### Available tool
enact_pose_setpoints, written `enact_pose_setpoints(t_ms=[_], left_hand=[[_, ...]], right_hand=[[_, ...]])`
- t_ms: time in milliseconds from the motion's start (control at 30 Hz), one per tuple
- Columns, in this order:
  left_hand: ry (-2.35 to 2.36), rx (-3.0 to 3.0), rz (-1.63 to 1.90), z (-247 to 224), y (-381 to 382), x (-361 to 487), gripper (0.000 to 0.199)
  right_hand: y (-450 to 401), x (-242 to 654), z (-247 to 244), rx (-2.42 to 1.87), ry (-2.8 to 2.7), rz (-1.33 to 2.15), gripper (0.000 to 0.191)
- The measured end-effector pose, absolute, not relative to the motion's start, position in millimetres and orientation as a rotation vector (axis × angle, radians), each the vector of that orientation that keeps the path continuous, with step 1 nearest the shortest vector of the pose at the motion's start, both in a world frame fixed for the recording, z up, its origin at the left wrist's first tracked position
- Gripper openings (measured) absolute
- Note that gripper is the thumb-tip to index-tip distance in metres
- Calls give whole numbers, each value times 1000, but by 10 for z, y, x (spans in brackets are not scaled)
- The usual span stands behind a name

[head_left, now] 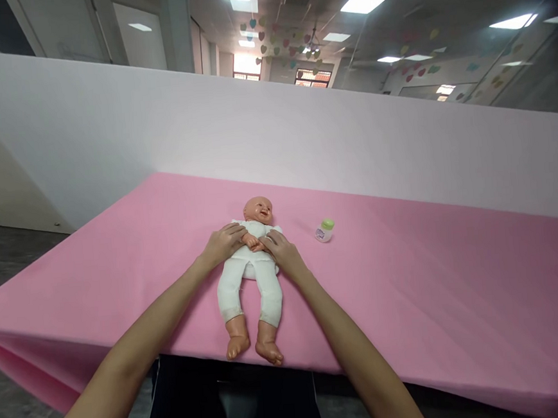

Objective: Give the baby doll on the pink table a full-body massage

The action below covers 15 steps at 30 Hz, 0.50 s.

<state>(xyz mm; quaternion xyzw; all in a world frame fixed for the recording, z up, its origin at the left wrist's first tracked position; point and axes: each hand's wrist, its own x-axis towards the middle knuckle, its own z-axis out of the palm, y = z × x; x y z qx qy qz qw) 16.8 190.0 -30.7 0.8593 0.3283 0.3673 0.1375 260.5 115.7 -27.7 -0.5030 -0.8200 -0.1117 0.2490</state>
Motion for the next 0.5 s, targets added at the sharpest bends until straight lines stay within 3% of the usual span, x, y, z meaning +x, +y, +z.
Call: enact_pose_setpoints(t_ms=[100, 233, 400, 500], left_hand=[[945, 2523, 1024, -261, 1884, 183, 22], [1022, 2285, 1177, -236, 1824, 155, 24], [1055, 1461, 1599, -281, 1955, 36, 31], [1090, 914, 1617, -350, 2116, -59, 27]], right_hand=[[1152, 2618, -255, -1348, -2279, -284, 17], [1143, 2706, -241, -1357, -1983, 23, 26], [1220, 2942, -310, -1312, -1193, 397, 51], [1299, 3107, -411, -1294, -755, 643, 59]])
